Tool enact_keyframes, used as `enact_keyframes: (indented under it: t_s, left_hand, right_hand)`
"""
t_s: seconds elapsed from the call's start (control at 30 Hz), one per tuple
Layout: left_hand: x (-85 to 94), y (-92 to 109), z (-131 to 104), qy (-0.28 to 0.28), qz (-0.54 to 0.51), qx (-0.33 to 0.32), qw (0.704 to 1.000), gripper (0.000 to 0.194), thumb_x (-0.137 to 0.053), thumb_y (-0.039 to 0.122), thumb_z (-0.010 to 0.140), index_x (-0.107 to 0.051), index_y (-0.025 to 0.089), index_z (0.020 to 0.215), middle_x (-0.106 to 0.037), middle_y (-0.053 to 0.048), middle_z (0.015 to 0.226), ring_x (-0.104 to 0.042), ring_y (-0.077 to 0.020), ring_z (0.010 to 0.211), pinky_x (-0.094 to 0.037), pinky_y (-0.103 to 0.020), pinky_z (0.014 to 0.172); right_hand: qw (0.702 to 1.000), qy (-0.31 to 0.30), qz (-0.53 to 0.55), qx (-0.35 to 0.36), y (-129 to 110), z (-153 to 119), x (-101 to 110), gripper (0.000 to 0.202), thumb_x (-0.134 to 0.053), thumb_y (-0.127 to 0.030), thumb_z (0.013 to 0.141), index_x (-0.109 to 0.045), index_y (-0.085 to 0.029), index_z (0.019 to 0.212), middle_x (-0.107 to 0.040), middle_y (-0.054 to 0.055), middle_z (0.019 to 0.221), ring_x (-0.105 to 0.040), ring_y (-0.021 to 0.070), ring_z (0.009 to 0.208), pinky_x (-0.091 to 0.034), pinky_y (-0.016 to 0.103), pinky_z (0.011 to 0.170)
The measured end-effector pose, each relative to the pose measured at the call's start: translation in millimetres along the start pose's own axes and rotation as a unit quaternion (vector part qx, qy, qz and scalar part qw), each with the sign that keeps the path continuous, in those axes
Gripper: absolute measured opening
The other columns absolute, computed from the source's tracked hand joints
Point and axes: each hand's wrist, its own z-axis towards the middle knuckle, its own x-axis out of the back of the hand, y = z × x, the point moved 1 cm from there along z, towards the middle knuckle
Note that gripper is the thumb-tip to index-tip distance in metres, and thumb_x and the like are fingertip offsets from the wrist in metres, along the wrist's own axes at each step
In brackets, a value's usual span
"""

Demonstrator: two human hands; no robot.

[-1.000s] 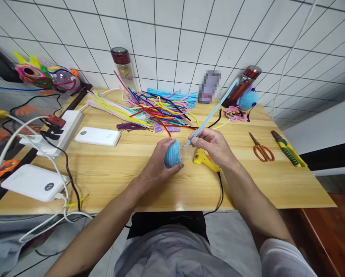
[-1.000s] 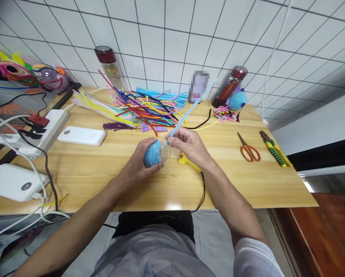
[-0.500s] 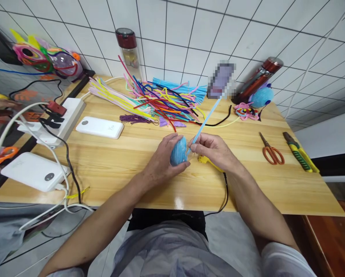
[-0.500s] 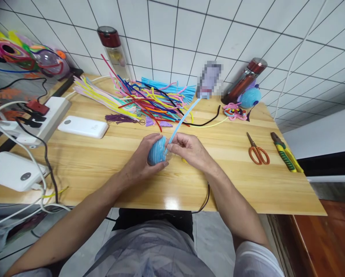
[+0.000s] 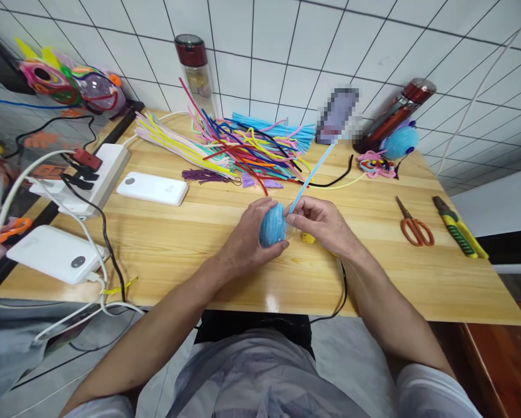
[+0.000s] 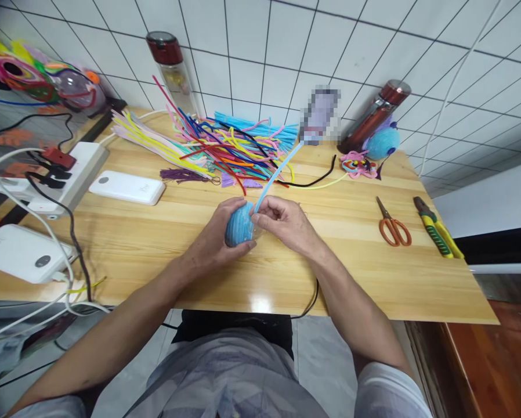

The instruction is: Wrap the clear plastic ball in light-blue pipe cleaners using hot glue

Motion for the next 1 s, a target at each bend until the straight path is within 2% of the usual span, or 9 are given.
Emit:
enact_keyframes:
  t_s: [0.27, 0.43, 0.73, 1.0]
  left_hand:
    - [-1.6, -1, 0, 0.000, 0.004, 0.001, 1.000, 0.080, -0.083, 0.037, 0.089, -0.041, 0.024, 0.156, -0.049, -0.020, 0.161, -0.045, -0.0398, 0.157, -0.040, -0.067, 0.130]
    - [-0.4, 0, 0, 0.001, 0.002, -0.001, 1.000, 0.079, -0.083, 0.038, 0.089, -0.042, 0.024, 0.155, -0.050, -0.021, 0.160, -0.046, -0.0390, 0.157, -0.041, -0.066, 0.129]
    - [-0.3, 1, 0, 0.004, -0.001, 0.005, 1.000, 0.079, -0.083, 0.040, 0.088, -0.045, 0.025, 0.156, -0.051, -0.020, 0.161, -0.046, -0.0394, 0.157, -0.039, -0.066, 0.131]
    - [4.0, 6, -1, -0.006, -0.005, -0.002, 1.000, 0.073, -0.077, 0.047, 0.094, -0.045, 0.022, 0.154, -0.049, -0.023, 0.161, -0.045, -0.0394, 0.157, -0.039, -0.065, 0.131]
  right_hand:
    - [0.999, 0.016, -0.027, -0.021, 3, -1, 0, 0.039, -0.087, -0.051, 0.083, -0.065, -0.020, 0.078, -0.047, -0.006, 0.066, -0.036, 0.0100, 0.062, -0.027, 0.029, 0.059]
    - [0.999, 0.027, -0.025, -0.030, 9, -1, 1, 0.040, -0.088, -0.053, 0.081, -0.066, -0.019, 0.079, -0.052, -0.005, 0.069, -0.041, 0.0108, 0.064, -0.030, 0.029, 0.061]
    - [0.999, 0.039, -0.009, -0.028, 6, 0, -3, 0.046, -0.091, -0.059, 0.075, -0.066, -0.021, 0.078, -0.058, -0.003, 0.072, -0.046, 0.0126, 0.066, -0.036, 0.029, 0.063]
    - [0.998, 0.045, -0.026, -0.030, 8, -2, -3, 0.043, -0.090, -0.056, 0.078, -0.066, -0.021, 0.081, -0.047, -0.006, 0.066, -0.037, 0.0105, 0.061, -0.027, 0.028, 0.058]
